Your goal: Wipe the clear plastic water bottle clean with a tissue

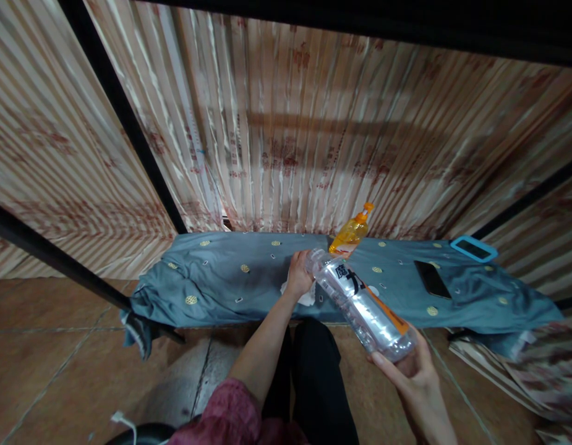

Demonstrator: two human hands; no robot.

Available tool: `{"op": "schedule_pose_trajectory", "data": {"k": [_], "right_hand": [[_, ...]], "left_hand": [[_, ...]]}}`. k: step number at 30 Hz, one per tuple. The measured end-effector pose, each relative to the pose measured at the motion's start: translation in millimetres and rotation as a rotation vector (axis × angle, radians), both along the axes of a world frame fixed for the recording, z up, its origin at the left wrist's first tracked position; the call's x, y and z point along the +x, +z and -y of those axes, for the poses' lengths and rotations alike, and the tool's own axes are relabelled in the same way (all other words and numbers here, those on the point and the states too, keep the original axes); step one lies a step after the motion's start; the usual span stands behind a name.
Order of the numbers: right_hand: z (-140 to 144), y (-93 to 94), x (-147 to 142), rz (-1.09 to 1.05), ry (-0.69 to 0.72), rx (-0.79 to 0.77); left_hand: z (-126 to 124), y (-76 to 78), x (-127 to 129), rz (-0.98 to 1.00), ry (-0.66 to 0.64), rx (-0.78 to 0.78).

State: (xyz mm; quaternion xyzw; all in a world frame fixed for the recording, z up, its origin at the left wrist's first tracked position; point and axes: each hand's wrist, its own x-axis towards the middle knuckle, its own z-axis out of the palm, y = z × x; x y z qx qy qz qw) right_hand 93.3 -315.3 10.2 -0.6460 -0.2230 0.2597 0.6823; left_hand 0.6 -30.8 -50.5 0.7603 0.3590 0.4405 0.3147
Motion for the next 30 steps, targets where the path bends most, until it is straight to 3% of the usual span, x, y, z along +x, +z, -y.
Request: {"op": "schedule_pose_trajectory", "data": {"k": [30], "right_hand": [[3.7, -7.2, 5.7, 0.043, 0.026, -0.015]], "left_hand": [[-1.1, -2.8, 1.5, 0.008, 0.018, 0.014]]}}
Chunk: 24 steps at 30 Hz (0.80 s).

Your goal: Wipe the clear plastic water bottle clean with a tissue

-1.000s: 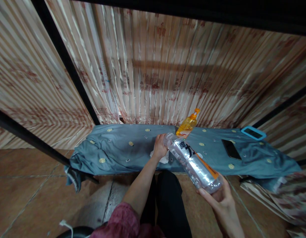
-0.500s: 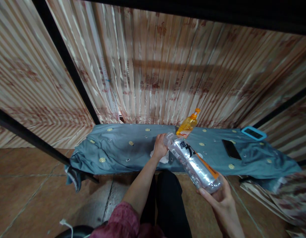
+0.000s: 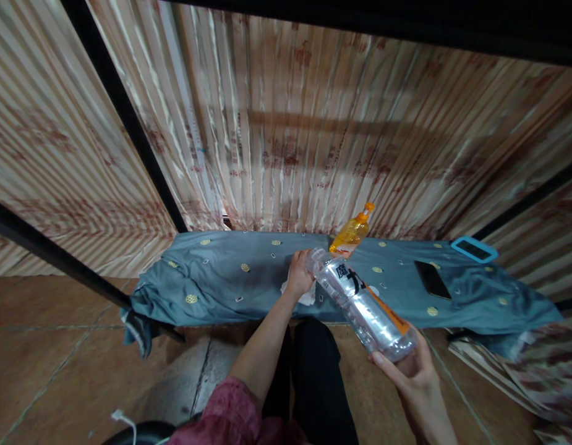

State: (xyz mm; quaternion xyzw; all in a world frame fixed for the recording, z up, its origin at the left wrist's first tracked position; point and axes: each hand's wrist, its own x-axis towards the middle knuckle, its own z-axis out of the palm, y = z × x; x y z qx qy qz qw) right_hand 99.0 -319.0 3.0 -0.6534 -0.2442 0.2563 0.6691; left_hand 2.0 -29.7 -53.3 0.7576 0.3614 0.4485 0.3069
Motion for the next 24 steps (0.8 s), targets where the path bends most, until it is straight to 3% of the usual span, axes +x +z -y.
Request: {"op": "schedule_pose_trajectory", "data": {"k": [8, 19, 24], "right_hand": [[-1.0, 7.0, -3.5, 0.015, -0.034, -0.008], [1.4, -2.3, 3.3, 0.01, 0.004, 0.009], [-0.7, 2.4, -0.5, 0.013, -0.013, -0.004]], "left_hand": [[-3.0, -4.4, 0.6, 0.01, -0.015, 0.037], [-3.8, -9.5, 2.0, 0.028, 0.004, 0.037], [-3.2, -8.4, 2.2, 0.041, -0.004, 0.047]]}}
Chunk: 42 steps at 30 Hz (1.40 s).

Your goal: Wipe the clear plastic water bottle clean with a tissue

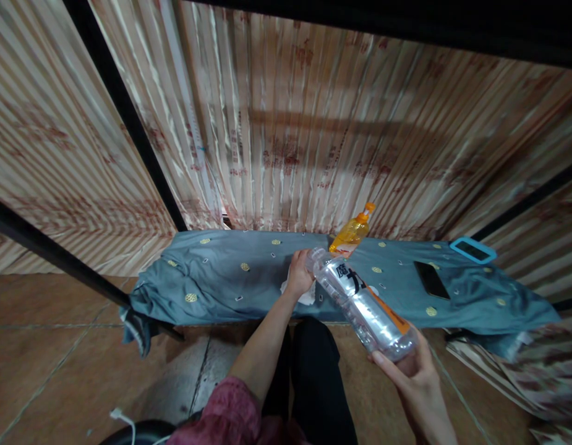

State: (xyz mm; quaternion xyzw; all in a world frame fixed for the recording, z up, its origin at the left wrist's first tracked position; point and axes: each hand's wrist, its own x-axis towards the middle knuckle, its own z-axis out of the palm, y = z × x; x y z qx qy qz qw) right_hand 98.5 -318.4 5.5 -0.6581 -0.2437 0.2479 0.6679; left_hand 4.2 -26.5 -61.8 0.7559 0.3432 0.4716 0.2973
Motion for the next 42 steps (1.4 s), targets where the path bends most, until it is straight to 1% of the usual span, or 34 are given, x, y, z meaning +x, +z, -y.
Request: {"op": "schedule_pose_trajectory", "data": {"k": [4, 6, 14, 18, 20, 24, 32, 37, 42], "right_hand": [[-3.8, 9.2, -6.7, -0.025, -0.045, -0.012], [-4.5, 10.7, -7.6, -0.029, -0.04, -0.013], [-0.1, 1.9, -0.3, 0.049, 0.011, -0.001], [-0.8, 4.0, -2.0, 0.035, -0.017, 0.004], [-1.5, 4.6, -2.2, 0.035, -0.034, -0.006], [-0.7, 4.1, 0.0, 0.035, -0.007, -0.027], [2.4, 4.2, -0.6, 0.038, 0.013, -0.015], [1.0, 1.2, 0.1, 0.017, 0.0, -0.015], [0.9, 4.5, -1.9, 0.029, 0.003, -0.017]], "left_hand": [[0.1, -0.2, 0.7, 0.012, 0.002, 0.0], [-0.2, -1.0, 1.1, 0.016, 0.002, -0.005], [-2.2, -5.9, 2.4, 0.025, -0.002, -0.002], [-2.7, -6.1, 2.4, 0.028, -0.004, -0.006], [-2.4, -5.7, 2.5, 0.031, -0.003, -0.015], [-1.3, -3.7, 2.2, 0.033, -0.002, -0.039], [0.8, 2.7, 0.7, 0.001, -0.003, -0.053], [1.1, 3.3, 0.4, 0.004, 0.005, -0.046], [1.2, 2.9, 0.0, 0.0, 0.0, -0.04]]}}
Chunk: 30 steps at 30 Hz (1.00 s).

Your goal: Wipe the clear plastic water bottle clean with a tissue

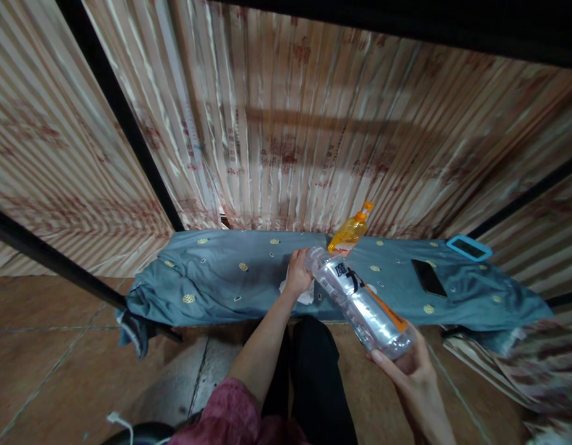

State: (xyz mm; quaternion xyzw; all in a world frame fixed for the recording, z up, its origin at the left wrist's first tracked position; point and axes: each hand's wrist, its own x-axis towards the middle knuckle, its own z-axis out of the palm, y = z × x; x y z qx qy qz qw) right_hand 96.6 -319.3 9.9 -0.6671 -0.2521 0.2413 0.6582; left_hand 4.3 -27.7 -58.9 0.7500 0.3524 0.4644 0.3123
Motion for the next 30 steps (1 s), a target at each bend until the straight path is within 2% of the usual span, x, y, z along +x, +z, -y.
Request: {"op": "schedule_pose_trajectory", "data": {"k": [8, 21, 27, 30], "right_hand": [[-4, 3.9, -11, -0.064, -0.036, 0.034], [-6, 8.5, -14, -0.101, -0.052, 0.047], [-3, -0.2, -7, -0.096, -0.046, 0.054], [2, -6.2, 3, -0.104, 0.016, 0.027]], "left_hand": [[0, 2.0, -1, -0.008, 0.001, 0.008], [-1, 1.8, 0, 0.006, -0.002, 0.0], [0, 0.9, 2, 0.032, -0.01, -0.006], [1, 0.4, 3, 0.044, -0.003, -0.013]]}}
